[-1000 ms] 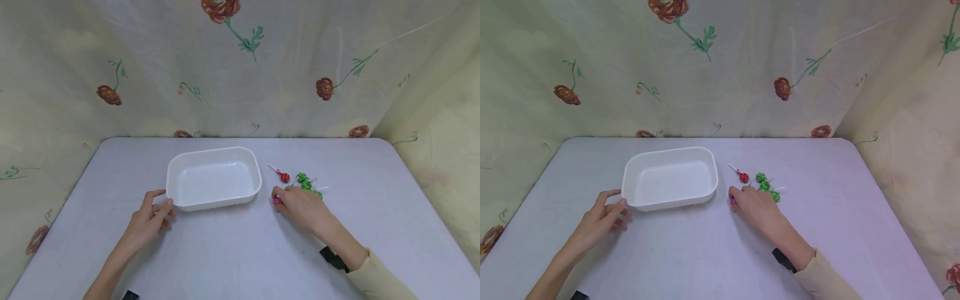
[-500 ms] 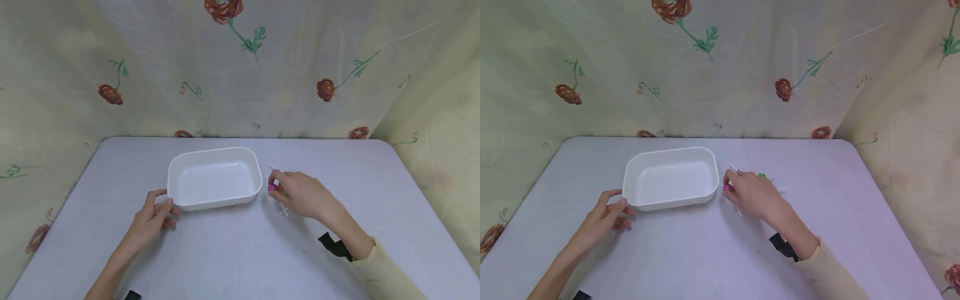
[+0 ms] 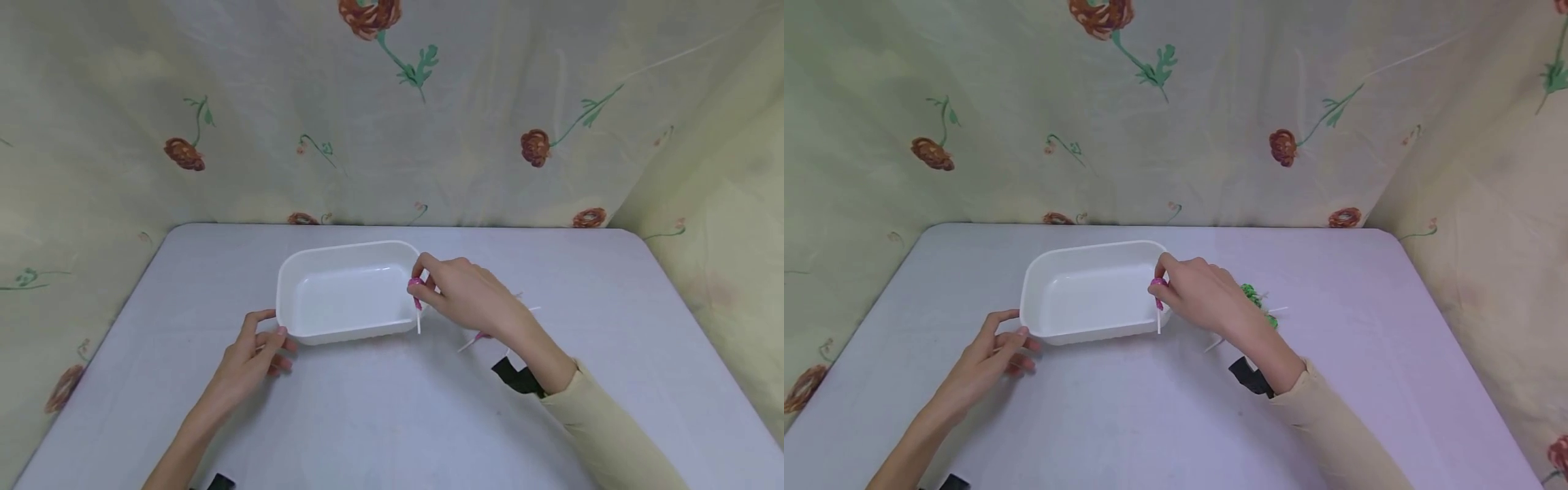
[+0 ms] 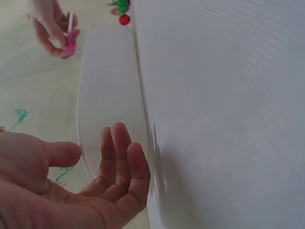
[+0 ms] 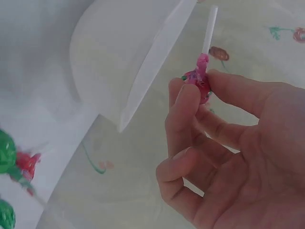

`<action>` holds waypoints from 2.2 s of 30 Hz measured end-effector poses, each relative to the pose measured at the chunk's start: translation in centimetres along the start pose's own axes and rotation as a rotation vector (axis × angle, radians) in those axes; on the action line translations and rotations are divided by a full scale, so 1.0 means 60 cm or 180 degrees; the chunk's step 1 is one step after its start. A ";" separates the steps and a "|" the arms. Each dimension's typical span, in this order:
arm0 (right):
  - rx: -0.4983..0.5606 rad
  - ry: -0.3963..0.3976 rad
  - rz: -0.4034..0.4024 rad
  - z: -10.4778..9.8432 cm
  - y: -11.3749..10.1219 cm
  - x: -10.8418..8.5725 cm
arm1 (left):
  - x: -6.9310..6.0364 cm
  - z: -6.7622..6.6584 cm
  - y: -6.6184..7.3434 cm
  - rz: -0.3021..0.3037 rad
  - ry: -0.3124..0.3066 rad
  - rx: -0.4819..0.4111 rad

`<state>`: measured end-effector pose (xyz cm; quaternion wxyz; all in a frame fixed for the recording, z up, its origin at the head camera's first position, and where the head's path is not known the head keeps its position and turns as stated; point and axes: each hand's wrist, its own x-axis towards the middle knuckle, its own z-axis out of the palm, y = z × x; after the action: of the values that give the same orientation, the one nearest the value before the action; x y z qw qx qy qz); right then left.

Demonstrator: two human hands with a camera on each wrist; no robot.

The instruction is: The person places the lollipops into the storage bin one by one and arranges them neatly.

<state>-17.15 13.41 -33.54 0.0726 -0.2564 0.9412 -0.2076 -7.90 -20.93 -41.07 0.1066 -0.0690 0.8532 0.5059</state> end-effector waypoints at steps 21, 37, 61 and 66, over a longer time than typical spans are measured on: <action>0.1004 -0.0530 0.0040 0.045 -0.039 0.097 | 0.003 0.003 -0.006 0.0047 -0.0004 -0.0190; 0.1148 -0.0765 0.0215 0.091 -0.050 0.144 | 0.005 0.005 -0.007 0.0117 0.0013 -0.0136; 0.0905 -0.0795 0.0216 0.159 -0.102 0.191 | 0.005 0.006 -0.004 0.0071 0.0000 -0.0199; 0.0840 -0.0777 0.0180 0.169 -0.112 0.196 | 0.006 0.007 -0.005 0.0057 0.0002 -0.0218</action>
<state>-21.77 -1.45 -40.18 0.2250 -0.2415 0.8968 -0.2945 -8.12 -20.69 -41.62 0.0994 -0.0652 0.8360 0.5357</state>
